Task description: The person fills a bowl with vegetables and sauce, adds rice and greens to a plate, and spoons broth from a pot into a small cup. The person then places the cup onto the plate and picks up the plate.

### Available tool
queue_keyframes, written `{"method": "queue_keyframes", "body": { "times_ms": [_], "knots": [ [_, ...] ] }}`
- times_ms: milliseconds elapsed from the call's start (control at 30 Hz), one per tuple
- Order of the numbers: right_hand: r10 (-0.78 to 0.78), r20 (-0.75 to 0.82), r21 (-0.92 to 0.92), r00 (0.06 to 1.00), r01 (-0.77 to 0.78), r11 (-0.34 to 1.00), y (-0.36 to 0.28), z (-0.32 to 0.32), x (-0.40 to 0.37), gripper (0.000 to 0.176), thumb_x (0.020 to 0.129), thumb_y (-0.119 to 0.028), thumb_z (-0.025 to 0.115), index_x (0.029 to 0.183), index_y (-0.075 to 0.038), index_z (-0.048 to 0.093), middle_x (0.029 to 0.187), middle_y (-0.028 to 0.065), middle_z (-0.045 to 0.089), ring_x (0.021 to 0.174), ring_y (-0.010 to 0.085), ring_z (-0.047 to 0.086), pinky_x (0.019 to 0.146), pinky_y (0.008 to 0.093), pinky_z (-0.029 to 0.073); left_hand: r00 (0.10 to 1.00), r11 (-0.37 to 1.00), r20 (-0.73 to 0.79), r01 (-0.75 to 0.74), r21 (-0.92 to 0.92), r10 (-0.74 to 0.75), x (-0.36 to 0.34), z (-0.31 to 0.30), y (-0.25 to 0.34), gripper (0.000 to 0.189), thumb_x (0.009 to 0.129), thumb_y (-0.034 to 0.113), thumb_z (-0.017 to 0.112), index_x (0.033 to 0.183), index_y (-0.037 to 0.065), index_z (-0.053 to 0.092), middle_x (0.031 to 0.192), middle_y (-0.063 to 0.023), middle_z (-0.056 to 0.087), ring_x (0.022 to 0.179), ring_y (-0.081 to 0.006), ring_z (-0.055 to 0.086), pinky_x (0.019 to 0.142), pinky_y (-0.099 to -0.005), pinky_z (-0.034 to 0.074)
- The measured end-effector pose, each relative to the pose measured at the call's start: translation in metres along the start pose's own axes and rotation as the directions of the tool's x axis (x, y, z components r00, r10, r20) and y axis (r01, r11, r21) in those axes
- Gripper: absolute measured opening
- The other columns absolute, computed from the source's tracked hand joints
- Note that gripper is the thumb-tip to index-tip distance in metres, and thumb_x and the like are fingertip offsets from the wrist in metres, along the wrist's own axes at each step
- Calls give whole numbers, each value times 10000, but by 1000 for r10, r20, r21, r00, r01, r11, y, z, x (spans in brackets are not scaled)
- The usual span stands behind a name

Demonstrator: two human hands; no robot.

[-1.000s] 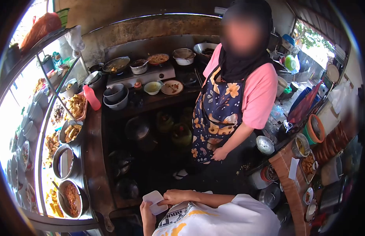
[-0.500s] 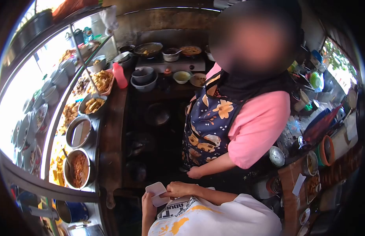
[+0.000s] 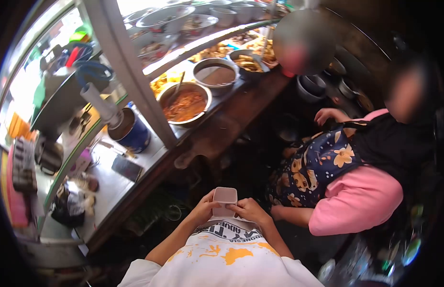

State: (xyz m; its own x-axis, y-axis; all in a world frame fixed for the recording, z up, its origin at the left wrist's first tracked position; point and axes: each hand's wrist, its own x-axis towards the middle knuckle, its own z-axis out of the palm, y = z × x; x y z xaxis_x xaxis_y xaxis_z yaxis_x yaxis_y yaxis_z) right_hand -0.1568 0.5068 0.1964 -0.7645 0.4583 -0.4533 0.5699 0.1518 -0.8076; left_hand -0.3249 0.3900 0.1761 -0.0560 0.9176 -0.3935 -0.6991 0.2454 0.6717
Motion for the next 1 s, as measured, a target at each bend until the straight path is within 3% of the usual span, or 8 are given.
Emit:
{"method": "queue_keyframes", "body": {
  "times_ms": [167, 267, 367, 567, 700, 800, 833, 1000],
  "knots": [
    [-159, -20, 4, 987, 159, 987, -40, 5, -30, 419, 863, -423, 629, 835, -10, 695, 679, 88, 658, 597, 120, 596, 572, 288, 469, 990, 991, -100, -108, -76, 101, -63, -9, -5, 579, 702, -93, 453, 1264, 46, 457, 1143, -88, 552, 1107, -230, 557, 972, -382, 455],
    [-359, -194, 8, 913, 367, 930, -43, -2, -11, 308, 876, -318, 645, 870, -10, 665, 668, 71, 647, 604, 99, 584, 561, 268, 454, 974, 974, -132, -198, -109, 183, -81, -25, -11, 615, 669, -104, 446, 1266, 44, 457, 1155, -97, 550, 1115, -245, 558, 986, -394, 448],
    [-540, -332, -44, 773, 559, 828, -81, -14, 13, 181, 870, -166, 650, 975, -19, 636, 740, 24, 610, 589, 63, 527, 547, 220, 438, 938, 951, -215, -297, -86, 274, -92, -35, -7, 627, 641, -83, 451, 1256, 40, 457, 1158, -104, 551, 1113, -261, 559, 1000, -408, 438],
    [-773, -515, -321, 371, 753, 575, -143, 8, 58, 301, 799, -60, 680, 1095, -43, 631, 891, 69, 576, 715, 110, 573, 639, 237, 499, 875, 871, -170, -475, -123, 453, -128, -47, -9, 632, 599, -18, 462, 1229, 33, 450, 1163, -103, 545, 1124, -255, 545, 1004, -412, 431],
    [-896, -295, -417, 331, 800, 432, -166, 30, 92, 217, 810, -39, 655, 1025, -22, 663, 906, 101, 620, 756, 180, 609, 692, 274, 508, 849, 843, -166, -522, -127, 501, -149, -58, -2, 652, 592, -4, 472, 1242, 34, 443, 1166, -96, 540, 1130, -244, 538, 999, -395, 431],
    [-894, -202, -358, 399, 820, 447, -190, 45, 88, 160, 836, -46, 636, 988, -10, 668, 883, 105, 647, 760, 197, 629, 683, 283, 494, 829, 828, -221, -547, -124, 514, -166, -50, 9, 658, 597, -3, 474, 1252, 37, 436, 1172, -93, 538, 1129, -238, 538, 994, -391, 431],
    [-928, -187, -394, 321, 841, 370, -197, 51, 91, 147, 859, -52, 617, 993, -7, 657, 850, 104, 658, 747, 198, 635, 667, 288, 483, 820, 816, -219, -562, -136, 528, -167, -52, 9, 659, 598, -2, 475, 1255, 38, 434, 1173, -93, 538, 1130, -239, 538, 994, -391, 432],
    [-935, -223, -383, 275, 858, 344, -217, 54, 77, 121, 869, -34, 587, 972, -2, 642, 894, 130, 662, 785, 263, 643, 689, 324, 497, 789, 776, -248, -606, -173, 561, -177, -58, 8, 667, 608, -1, 479, 1271, 40, 424, 1182, -94, 540, 1132, -244, 542, 990, -395, 438]
  ]
}}
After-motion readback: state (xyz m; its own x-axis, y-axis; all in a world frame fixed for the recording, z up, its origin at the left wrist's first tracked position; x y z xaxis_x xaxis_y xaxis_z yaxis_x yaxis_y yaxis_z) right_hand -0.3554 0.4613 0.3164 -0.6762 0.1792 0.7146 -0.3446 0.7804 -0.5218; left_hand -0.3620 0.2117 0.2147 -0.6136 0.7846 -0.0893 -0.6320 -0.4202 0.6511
